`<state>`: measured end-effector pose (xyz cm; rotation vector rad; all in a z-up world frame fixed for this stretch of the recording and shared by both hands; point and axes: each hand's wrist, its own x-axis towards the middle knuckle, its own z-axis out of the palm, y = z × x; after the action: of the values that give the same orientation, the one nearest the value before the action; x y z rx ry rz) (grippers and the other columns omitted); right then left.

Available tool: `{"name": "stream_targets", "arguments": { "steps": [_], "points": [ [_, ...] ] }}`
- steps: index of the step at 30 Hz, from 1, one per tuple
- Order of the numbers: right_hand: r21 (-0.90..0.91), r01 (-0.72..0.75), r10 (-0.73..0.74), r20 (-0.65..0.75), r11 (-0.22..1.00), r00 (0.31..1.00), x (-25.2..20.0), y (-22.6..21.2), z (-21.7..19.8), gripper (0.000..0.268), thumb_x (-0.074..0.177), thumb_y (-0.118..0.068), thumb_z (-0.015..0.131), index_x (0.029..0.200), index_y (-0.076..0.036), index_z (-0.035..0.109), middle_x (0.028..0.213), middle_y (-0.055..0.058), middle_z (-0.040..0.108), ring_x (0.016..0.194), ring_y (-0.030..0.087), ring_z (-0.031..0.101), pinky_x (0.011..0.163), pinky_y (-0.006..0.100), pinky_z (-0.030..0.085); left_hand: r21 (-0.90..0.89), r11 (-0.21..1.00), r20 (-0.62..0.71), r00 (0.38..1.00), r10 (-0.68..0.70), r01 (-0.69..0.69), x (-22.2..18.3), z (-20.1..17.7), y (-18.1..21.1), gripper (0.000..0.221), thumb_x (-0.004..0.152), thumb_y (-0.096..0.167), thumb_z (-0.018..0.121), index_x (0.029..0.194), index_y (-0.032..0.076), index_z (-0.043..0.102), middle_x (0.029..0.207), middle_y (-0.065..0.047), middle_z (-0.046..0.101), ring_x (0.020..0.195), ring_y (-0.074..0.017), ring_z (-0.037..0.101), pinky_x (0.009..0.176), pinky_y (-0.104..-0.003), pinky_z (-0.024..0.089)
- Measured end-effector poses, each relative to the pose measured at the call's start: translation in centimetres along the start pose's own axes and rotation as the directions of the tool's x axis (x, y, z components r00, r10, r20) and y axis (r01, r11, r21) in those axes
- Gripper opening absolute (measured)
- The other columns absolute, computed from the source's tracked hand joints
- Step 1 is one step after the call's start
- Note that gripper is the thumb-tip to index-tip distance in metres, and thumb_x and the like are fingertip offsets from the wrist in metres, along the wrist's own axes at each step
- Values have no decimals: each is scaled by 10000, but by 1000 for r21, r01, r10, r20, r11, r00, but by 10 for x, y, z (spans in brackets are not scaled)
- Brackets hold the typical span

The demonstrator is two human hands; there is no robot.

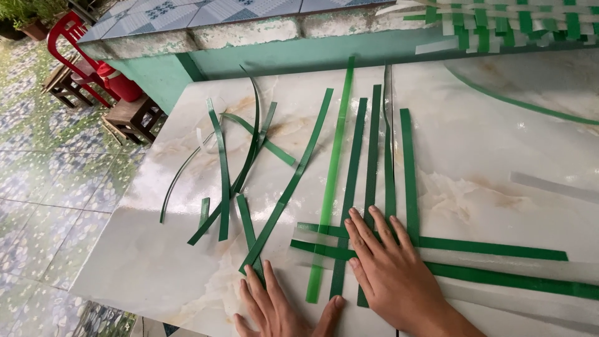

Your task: Weaving green and white plastic strips together on a table to create a mat.

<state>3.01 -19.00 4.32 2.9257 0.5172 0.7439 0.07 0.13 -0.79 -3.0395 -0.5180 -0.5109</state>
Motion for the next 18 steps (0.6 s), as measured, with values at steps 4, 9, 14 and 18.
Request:
{"name": "stream_targets", "arguments": {
  "steps": [4,9,14,18],
  "points": [
    [-135,7,-12,-36,991,999,-1,2,0,628,1012,-501,214,1543,-167,198,1612,-47,208,1485,206,160,1201,363,121,-112,993,-100,995,20,-31,-4,-25,9,1386,396,1025,500,1506,220,304,1602,-46,269,1481,-260,209,1082,-584,152],
    [-324,-10,0,-31,946,1000,0,3,-2,638,1030,-526,144,1574,-192,129,1632,-62,145,1504,154,120,1223,308,100,-234,854,-482,819,313,-464,-23,-20,19,415,820,666,454,1141,451,605,1360,-58,565,1258,-271,504,1074,-568,241],
    [104,-17,11,59,994,998,2,2,-7,578,1027,-374,272,1541,-112,232,1600,27,249,1461,252,194,1145,389,172,-153,838,-362,818,446,-525,-29,-43,35,354,844,601,404,1155,549,564,1445,-49,479,1293,-307,451,1008,-663,210],
    [88,-15,11,50,996,999,1,1,-7,563,1028,-371,269,1535,-127,248,1591,10,264,1465,255,184,1159,391,155,-130,823,-319,809,494,-553,-29,-39,29,336,767,524,480,1089,538,576,1452,-81,466,1313,-333,436,951,-720,245]
  ]
}}
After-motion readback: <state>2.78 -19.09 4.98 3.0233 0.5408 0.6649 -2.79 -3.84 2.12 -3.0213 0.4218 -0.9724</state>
